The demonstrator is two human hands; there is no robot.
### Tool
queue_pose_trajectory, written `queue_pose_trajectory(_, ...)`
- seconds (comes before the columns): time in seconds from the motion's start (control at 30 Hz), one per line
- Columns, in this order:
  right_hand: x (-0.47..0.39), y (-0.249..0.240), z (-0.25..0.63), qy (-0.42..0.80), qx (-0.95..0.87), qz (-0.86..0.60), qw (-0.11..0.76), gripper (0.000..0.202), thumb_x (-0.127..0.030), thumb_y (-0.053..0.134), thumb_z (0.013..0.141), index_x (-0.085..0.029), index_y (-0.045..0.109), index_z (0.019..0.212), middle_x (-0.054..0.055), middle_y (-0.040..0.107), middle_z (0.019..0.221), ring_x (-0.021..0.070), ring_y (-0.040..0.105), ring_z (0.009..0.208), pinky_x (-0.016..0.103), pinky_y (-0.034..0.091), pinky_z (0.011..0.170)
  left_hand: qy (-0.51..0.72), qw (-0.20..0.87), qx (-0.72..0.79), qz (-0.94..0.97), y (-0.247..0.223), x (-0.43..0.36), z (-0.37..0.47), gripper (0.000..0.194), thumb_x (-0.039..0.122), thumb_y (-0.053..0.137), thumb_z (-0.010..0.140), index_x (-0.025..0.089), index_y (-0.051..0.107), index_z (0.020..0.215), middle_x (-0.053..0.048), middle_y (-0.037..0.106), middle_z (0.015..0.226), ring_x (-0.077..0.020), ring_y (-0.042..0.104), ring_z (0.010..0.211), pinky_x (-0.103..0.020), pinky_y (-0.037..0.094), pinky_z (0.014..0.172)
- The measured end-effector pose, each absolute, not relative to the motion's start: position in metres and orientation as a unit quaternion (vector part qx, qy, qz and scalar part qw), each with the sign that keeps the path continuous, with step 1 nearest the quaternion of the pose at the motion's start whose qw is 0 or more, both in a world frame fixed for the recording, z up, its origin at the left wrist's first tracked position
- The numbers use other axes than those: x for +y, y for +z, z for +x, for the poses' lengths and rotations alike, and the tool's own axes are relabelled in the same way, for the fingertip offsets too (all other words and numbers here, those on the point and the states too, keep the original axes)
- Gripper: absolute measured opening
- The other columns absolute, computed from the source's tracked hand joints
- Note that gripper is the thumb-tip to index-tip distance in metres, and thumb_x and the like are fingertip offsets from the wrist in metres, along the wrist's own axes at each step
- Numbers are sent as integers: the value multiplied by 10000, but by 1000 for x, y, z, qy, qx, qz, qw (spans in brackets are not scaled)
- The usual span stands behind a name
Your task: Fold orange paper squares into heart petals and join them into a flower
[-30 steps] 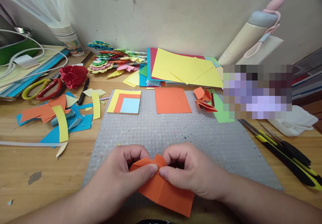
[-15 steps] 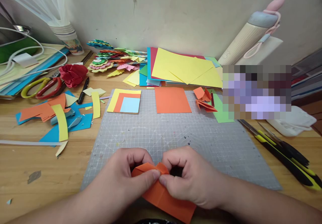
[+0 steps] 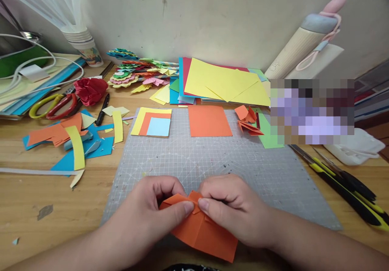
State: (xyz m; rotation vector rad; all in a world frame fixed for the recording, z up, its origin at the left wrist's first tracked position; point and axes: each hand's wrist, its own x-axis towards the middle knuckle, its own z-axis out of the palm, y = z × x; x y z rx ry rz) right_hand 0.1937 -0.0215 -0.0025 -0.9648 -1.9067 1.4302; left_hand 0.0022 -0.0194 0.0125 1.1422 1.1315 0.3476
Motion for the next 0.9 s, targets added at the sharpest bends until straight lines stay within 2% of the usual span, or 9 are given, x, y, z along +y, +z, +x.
queue_pose_trajectory(0.2,-22,-2,194,608,-651,-386,238,311,-229,420,840,-200,334,543,-53,339,519,80,315,478,221,262,451,151,672,501,525,14,-21,2,248,346,601,762,163,533,610,43,450,578,-106,376,573,-226,292,529)
queue_pose_trajectory(0.37,-13,-2,197,650,-574,-412,279,263,-353,472,884,-181,486,685,-30,432,649,103,386,600,228,327,551,248,632,538,500,12,-16,-5,305,400,623,772,176,495,610,46,432,586,-102,361,562,-218,286,519)
queue_pose_trajectory(0.47,-9,-3,199,643,-553,-437,298,234,-326,490,880,-182,493,695,-35,435,655,101,384,596,229,326,559,265,624,549,489,11,-12,-8,310,430,611,796,183,486,656,32,488,647,-112,400,597,-218,315,542)
queue_pose_trajectory(0.63,-12,0,197,572,-618,-467,268,202,-237,503,846,-181,489,652,-39,447,629,103,398,592,236,332,567,229,619,529,534,11,-7,-6,248,433,608,807,186,582,810,13,543,743,-142,468,711,-234,371,626)
queue_pose_trajectory(0.73,-13,1,197,579,-622,-453,269,180,-244,505,840,-180,515,672,-33,473,641,105,416,600,238,345,572,182,614,536,550,13,-7,-6,321,470,586,814,165,602,715,9,523,674,-133,431,645,-234,342,580)
queue_pose_trajectory(0.9,-12,1,198,647,-554,-434,294,184,-269,475,840,-185,504,680,-36,459,600,105,423,560,235,343,536,195,613,551,532,15,-8,-8,347,486,576,808,168,579,671,18,497,648,-123,402,603,-226,316,537)
